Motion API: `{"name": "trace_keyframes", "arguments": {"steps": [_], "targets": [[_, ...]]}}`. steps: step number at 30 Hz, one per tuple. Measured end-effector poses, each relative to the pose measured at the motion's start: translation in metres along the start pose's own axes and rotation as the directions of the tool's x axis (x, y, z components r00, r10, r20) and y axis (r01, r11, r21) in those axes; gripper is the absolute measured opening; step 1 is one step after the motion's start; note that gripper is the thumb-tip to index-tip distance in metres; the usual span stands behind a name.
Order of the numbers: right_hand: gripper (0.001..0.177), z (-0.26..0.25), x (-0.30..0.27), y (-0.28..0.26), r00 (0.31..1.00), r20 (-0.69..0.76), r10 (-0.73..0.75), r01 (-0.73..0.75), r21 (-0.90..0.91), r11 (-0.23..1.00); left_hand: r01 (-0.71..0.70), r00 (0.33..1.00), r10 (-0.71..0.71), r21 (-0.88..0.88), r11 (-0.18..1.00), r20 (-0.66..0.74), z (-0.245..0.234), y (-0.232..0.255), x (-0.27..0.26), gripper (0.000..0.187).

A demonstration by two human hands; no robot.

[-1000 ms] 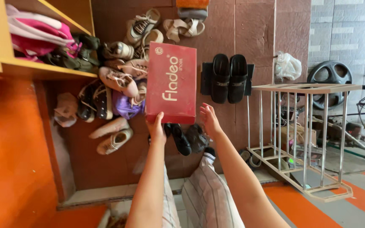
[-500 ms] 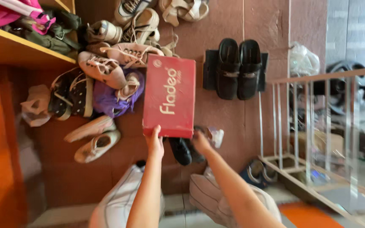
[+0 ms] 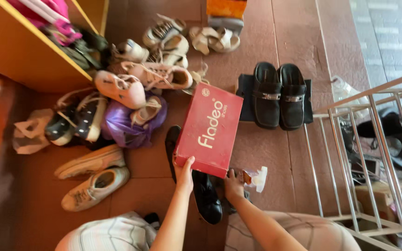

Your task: The person cleans a pair of black shoes and a pair of white shoes with a cloth, then ties the laces of a black shoe and places them in a box.

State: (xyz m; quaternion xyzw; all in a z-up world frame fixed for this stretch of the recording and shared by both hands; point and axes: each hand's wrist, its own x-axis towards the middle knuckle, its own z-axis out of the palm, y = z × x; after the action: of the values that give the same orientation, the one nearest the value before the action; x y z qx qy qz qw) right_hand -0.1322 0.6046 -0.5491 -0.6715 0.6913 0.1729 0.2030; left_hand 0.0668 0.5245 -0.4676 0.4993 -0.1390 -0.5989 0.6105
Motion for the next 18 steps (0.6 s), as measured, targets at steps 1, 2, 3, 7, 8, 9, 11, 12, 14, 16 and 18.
{"name": "trace_keyframes", "arguments": {"steps": [1,2,3,7,8,9,11,12,14,16,18], "targets": [[0.069,-0.007,0.002,0.004,1.000,-0.020,0.002,-0.002,0.001,1.000,-0.014,1.000,0.014,-0.005,1.000,0.014,0.002,0.004,0.002,0.076],[0.071,-0.014,0.004,0.006,0.992,-0.128,-0.023,0.037,0.114,0.993,0.001,1.000,-0.001,0.000,1.000,-0.027,0.005,0.008,0.003,0.081],[0.073,-0.012,-0.010,0.004,0.976,-0.216,-0.036,0.086,0.224,0.971,0.031,0.996,-0.030,0.010,0.999,-0.081,-0.001,0.010,-0.009,0.087],[0.092,-0.024,0.003,0.008,0.969,-0.230,0.087,0.039,0.494,0.869,0.139,0.979,-0.132,0.033,0.990,-0.154,-0.011,0.017,-0.002,0.089],[0.093,-0.028,0.006,0.007,0.942,-0.313,0.124,0.090,0.587,0.805,0.119,0.980,-0.115,0.013,0.993,-0.164,-0.014,0.019,-0.001,0.091],[0.093,-0.034,0.011,0.007,0.941,-0.315,0.126,0.088,0.586,0.806,0.099,0.980,-0.099,-0.011,0.995,-0.173,-0.015,0.021,0.003,0.092],[0.077,-0.046,0.016,0.009,0.899,-0.405,0.165,0.175,0.678,0.714,0.081,0.979,-0.078,0.006,0.997,-0.190,-0.023,0.025,0.011,0.092],[0.077,-0.052,0.016,0.012,0.901,-0.401,0.164,0.170,0.676,0.717,0.062,0.976,-0.055,0.025,0.998,-0.210,-0.030,0.024,0.011,0.092],[0.069,-0.074,0.020,0.013,0.895,-0.406,0.183,0.280,0.832,0.478,-0.007,0.982,0.023,0.087,0.996,-0.185,-0.044,0.029,0.011,0.089],[0.062,-0.104,0.016,0.014,0.782,-0.600,0.168,0.416,0.703,0.577,-0.084,0.983,0.108,0.156,0.984,-0.151,-0.053,0.042,0.012,0.087],[0.067,-0.139,0.009,0.011,0.614,-0.771,0.168,0.508,0.550,0.663,0.010,0.989,0.003,0.091,0.996,-0.148,-0.062,0.053,0.007,0.090]]}}
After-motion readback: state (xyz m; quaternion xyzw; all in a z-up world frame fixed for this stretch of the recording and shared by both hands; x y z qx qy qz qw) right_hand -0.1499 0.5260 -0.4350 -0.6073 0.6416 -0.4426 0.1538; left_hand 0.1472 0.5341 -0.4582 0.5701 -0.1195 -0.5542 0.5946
